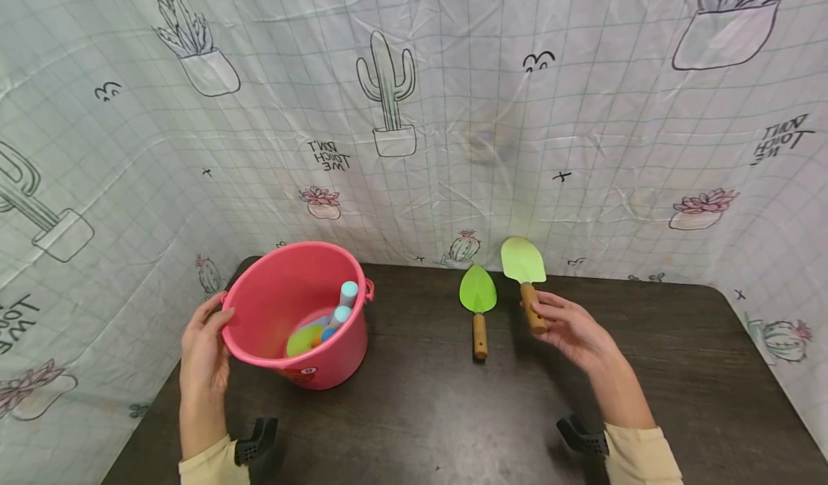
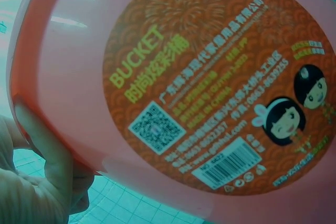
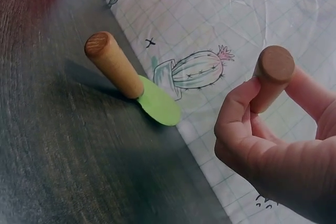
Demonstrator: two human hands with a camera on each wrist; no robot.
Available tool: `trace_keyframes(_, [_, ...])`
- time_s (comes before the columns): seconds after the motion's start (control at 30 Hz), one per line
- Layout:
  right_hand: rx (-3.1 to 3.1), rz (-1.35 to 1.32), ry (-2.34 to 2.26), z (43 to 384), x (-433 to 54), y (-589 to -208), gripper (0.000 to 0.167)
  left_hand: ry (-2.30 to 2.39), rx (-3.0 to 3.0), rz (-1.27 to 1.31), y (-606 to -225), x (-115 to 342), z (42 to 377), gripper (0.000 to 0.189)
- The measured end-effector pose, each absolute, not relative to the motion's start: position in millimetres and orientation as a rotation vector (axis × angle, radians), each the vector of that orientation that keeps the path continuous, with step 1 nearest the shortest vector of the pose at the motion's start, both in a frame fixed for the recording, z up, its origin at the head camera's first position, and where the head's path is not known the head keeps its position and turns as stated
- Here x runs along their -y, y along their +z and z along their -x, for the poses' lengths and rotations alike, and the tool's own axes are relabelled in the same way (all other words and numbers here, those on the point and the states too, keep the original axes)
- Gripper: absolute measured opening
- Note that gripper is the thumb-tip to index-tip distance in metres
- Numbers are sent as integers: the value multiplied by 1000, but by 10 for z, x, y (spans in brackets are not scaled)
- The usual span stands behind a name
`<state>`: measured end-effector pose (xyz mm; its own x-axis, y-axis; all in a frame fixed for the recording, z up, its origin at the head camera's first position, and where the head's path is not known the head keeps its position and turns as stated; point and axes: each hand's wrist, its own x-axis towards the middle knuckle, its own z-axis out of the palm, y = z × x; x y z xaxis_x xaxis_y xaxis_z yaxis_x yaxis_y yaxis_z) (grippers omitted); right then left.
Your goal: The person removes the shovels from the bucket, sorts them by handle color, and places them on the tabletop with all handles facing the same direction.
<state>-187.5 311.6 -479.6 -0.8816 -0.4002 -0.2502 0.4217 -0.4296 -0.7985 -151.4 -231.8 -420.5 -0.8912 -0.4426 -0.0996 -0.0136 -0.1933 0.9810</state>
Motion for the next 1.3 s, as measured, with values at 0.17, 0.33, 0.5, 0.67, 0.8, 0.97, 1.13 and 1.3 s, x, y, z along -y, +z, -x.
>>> trace_keyframes(0.17, [-1253,16,-2320,1858,-3135,-4847,35,-2162,1780,-548,-4197,2316,1514,47])
trace_keyframes(0.33, [-1309,-73,-2296,1837,-3148,-4890,31,-2159,1782,-558,-4195,2324,1510,47])
trace_keyframes(0.5, [-1438,-152,-2226,1829,-3160,-4940,28,-2164,1785,-549,-4204,2327,1497,47])
trace_keyframes(0.67, [-1496,-188,-2197,1822,-3181,-4979,26,-2177,1776,-522,-4217,2339,1491,50])
trace_keyframes(0.8, [-1521,-207,-2182,1817,-3202,-4998,25,-2189,1762,-502,-4221,2348,1489,52])
trace_keyframes(0.97, [-1531,-223,-2153,1821,-3232,-5031,24,-2171,1785,-530,-4219,2335,1496,49])
trace_keyframes(1.13, [-1537,-205,-2134,1821,-3265,-5073,23,-2156,1796,-558,-4216,2327,1521,47])
trace_keyframes(1.3, [-1517,-201,-2150,1820,-3282,-5097,25,-2153,1793,-544,-4216,2320,1527,47])
